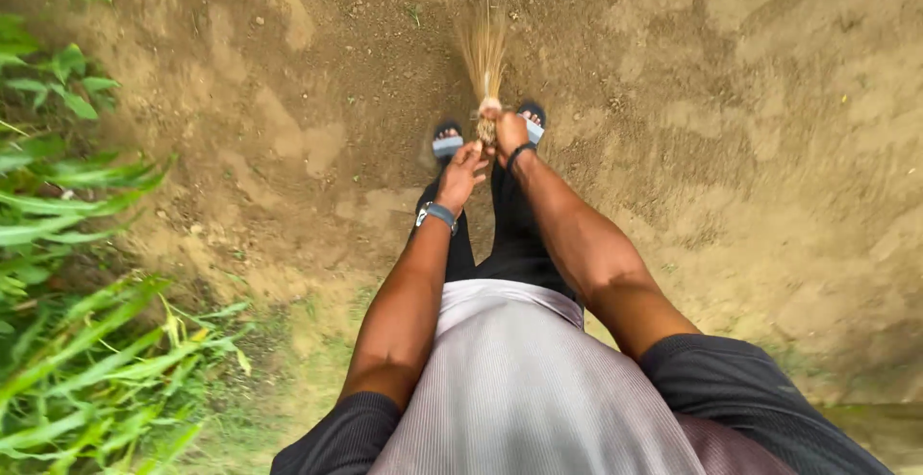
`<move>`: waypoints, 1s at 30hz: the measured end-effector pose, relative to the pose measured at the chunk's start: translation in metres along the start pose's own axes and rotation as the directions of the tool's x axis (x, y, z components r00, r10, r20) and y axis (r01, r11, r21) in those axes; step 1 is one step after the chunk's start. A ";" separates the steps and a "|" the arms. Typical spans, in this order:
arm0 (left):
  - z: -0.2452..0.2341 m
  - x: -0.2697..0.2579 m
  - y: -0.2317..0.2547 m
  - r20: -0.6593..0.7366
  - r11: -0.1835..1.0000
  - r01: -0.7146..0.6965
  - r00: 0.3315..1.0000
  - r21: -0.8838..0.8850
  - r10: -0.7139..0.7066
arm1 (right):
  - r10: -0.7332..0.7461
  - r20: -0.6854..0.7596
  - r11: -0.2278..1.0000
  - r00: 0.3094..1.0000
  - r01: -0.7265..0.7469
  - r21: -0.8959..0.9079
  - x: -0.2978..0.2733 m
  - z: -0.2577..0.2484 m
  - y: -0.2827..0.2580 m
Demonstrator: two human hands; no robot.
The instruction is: Sweeping dirt and debris from an outdoor path and concrete area using a handheld broom.
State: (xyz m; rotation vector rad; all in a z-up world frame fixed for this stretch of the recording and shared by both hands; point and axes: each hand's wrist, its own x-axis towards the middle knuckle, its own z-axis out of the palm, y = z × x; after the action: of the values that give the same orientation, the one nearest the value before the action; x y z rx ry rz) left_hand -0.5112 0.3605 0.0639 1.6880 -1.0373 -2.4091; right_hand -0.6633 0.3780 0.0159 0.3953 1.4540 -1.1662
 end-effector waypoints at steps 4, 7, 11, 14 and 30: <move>0.004 -0.010 0.002 0.014 0.998 -0.017 1.000 0.066 0.016 | 0.045 0.083 0.998 0.996 -0.048 0.038 -0.036 0.013 -0.037; 0.000 -0.011 -0.006 0.003 0.999 -0.014 1.000 -0.030 0.014 | -0.052 0.150 0.994 0.987 0.065 -0.084 -0.076 0.001 -0.032; -0.020 -0.002 -0.033 -0.018 0.985 0.017 1.000 -0.171 -0.020 | 0.211 0.203 0.976 0.956 -0.219 0.015 -0.130 0.003 -0.020; -0.023 0.000 -0.033 -0.049 0.984 0.021 0.998 -0.179 -0.030 | 0.273 0.386 0.921 0.881 -0.356 0.161 -0.071 -0.007 0.001; -0.101 0.011 -0.030 -0.059 0.976 0.051 0.996 -0.211 -0.064 | 0.166 0.377 0.964 0.911 -0.230 0.133 -0.074 0.142 -0.080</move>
State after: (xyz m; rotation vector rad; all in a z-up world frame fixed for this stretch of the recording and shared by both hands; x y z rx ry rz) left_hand -0.4199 0.3289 0.0191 1.7328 -0.7072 -2.3810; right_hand -0.6280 0.2535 0.1400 0.4131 0.9694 -1.1348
